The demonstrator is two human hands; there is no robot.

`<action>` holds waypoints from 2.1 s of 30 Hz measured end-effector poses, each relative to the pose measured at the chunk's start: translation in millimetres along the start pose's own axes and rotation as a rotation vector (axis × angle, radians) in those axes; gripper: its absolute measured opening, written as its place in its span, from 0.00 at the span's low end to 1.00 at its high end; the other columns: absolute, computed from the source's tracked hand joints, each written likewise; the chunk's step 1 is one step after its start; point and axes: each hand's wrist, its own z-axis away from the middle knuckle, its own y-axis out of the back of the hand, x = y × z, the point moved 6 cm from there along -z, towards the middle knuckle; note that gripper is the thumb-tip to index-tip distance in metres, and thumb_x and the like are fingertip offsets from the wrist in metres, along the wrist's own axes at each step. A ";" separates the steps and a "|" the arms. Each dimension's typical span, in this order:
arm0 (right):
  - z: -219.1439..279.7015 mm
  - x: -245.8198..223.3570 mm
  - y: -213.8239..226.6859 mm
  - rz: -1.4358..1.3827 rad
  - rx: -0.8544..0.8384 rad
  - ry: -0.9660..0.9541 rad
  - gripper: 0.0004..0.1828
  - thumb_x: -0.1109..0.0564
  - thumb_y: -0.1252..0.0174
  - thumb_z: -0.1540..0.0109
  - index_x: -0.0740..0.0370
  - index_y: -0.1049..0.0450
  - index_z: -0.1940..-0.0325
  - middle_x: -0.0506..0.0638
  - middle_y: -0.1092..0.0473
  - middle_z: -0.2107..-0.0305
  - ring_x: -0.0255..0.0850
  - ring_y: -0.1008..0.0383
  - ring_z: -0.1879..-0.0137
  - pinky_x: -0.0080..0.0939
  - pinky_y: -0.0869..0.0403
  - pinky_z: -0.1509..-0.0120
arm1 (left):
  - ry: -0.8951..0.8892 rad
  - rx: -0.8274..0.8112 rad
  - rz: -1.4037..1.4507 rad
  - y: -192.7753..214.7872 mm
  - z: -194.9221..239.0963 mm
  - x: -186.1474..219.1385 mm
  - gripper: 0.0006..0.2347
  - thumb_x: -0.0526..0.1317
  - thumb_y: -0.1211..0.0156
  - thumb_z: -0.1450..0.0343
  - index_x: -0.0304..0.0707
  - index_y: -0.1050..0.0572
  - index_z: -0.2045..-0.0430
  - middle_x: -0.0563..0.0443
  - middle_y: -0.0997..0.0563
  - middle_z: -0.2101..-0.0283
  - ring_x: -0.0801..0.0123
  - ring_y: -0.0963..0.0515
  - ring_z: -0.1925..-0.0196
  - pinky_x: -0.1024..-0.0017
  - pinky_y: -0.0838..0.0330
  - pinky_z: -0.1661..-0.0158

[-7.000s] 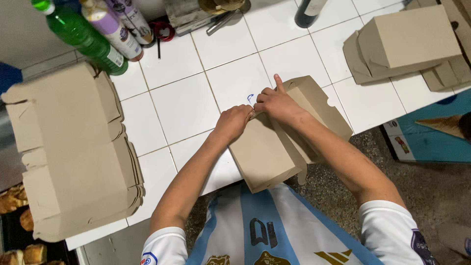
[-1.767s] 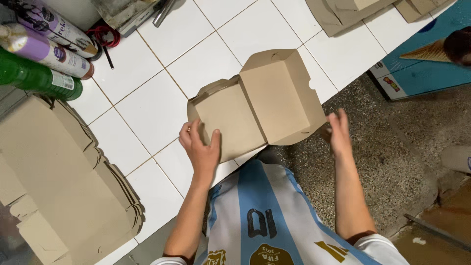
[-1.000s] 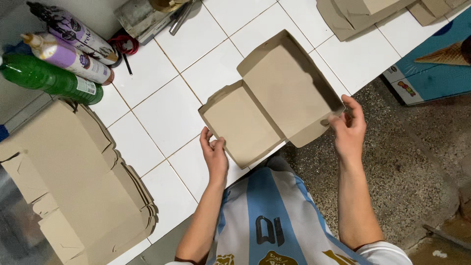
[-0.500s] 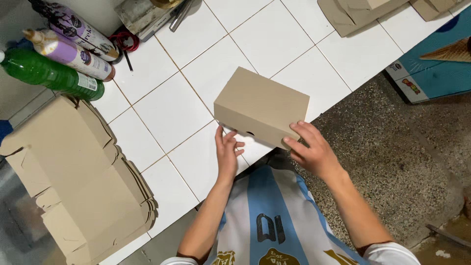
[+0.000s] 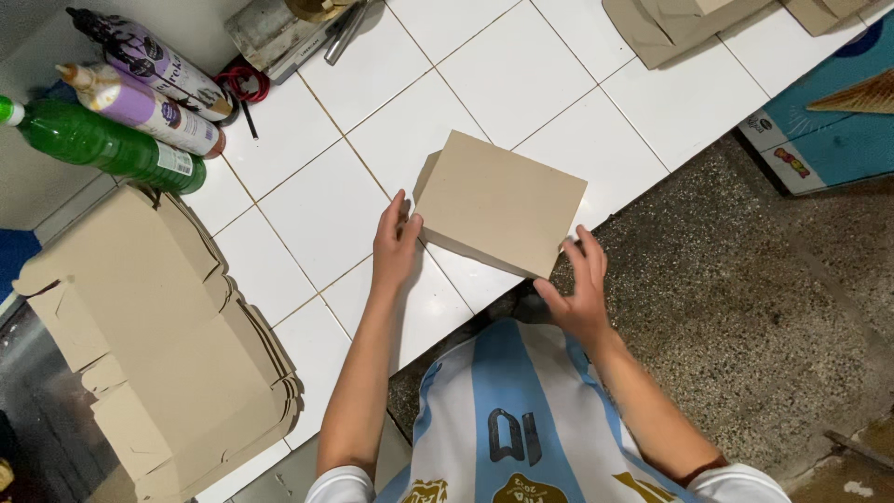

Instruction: The person assembles flat cardboard boxes on a tiled countertop. They fold the side flaps, tuck the tabs into slots, and close the lids to form rectangular boxes. The person repeats this process for several boxes, stacking the finished ones on the right side of the counter.

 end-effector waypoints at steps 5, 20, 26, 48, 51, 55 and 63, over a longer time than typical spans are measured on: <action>-14.0 -11.1 -3.6 -0.481 -0.117 -0.553 0.47 0.55 0.38 0.39 0.66 0.54 0.21 0.69 0.58 0.26 0.69 0.47 0.24 0.64 0.39 0.22 | 0.069 -0.081 0.217 -11.1 -11.5 -8.0 0.33 0.55 0.46 0.24 0.38 0.45 0.26 0.31 0.35 0.30 0.36 0.32 0.30 0.43 0.37 0.33; -40.1 -36.9 -1.1 0.374 -0.168 -0.157 0.49 0.42 0.26 0.50 0.51 0.36 0.27 0.69 0.58 0.24 0.72 0.60 0.21 0.82 0.54 0.26 | 0.097 -0.190 0.186 -29.3 -13.3 -13.2 0.24 0.36 0.46 0.29 0.48 0.30 0.33 0.44 0.27 0.41 0.60 0.20 0.52 0.69 0.21 0.56; -42.0 -62.7 -57.3 0.644 -0.176 0.256 0.53 0.40 0.23 0.57 0.31 0.34 0.28 0.62 0.49 0.25 0.67 0.58 0.20 0.85 0.64 0.30 | 0.002 -0.219 0.075 -38.8 -9.5 -13.6 0.26 0.41 0.33 0.31 0.53 0.27 0.35 0.48 0.26 0.39 0.71 0.21 0.63 0.73 0.21 0.62; -79.8 -93.2 -87.6 0.614 -0.141 0.718 0.13 0.53 0.38 0.41 0.49 0.25 0.53 0.58 0.32 0.39 0.61 0.31 0.35 0.65 0.31 0.38 | -0.291 -0.351 -0.385 -50.6 15.1 20.3 0.22 0.47 0.42 0.27 0.45 0.28 0.36 0.50 0.23 0.38 0.53 0.16 0.53 0.55 0.21 0.53; -87.5 -108.2 -74.0 0.537 -0.181 0.715 0.22 0.44 0.32 0.48 0.51 0.26 0.53 0.60 0.32 0.40 0.64 0.31 0.36 0.67 0.30 0.39 | -0.471 -0.299 -0.504 -72.8 15.9 -11.1 0.26 0.53 0.35 0.36 0.43 0.24 0.43 0.48 0.24 0.40 0.49 0.19 0.49 0.53 0.25 0.54; -103.6 -122.0 -56.3 0.530 -0.122 0.709 0.21 0.43 0.33 0.48 0.51 0.25 0.54 0.59 0.31 0.44 0.62 0.28 0.38 0.62 0.27 0.40 | -0.474 -0.232 -0.527 -75.9 29.5 -2.4 0.28 0.55 0.40 0.34 0.39 0.25 0.43 0.46 0.27 0.38 0.49 0.22 0.47 0.55 0.30 0.54; -117.8 -111.7 -47.9 0.503 -0.085 0.608 0.32 0.25 0.38 0.45 0.51 0.23 0.55 0.56 0.27 0.45 0.56 0.25 0.38 0.56 0.26 0.36 | -0.432 -0.089 -0.292 -86.0 33.0 -8.8 0.33 0.41 0.38 0.31 0.43 0.42 0.27 0.44 0.31 0.31 0.52 0.20 0.48 0.55 0.32 0.49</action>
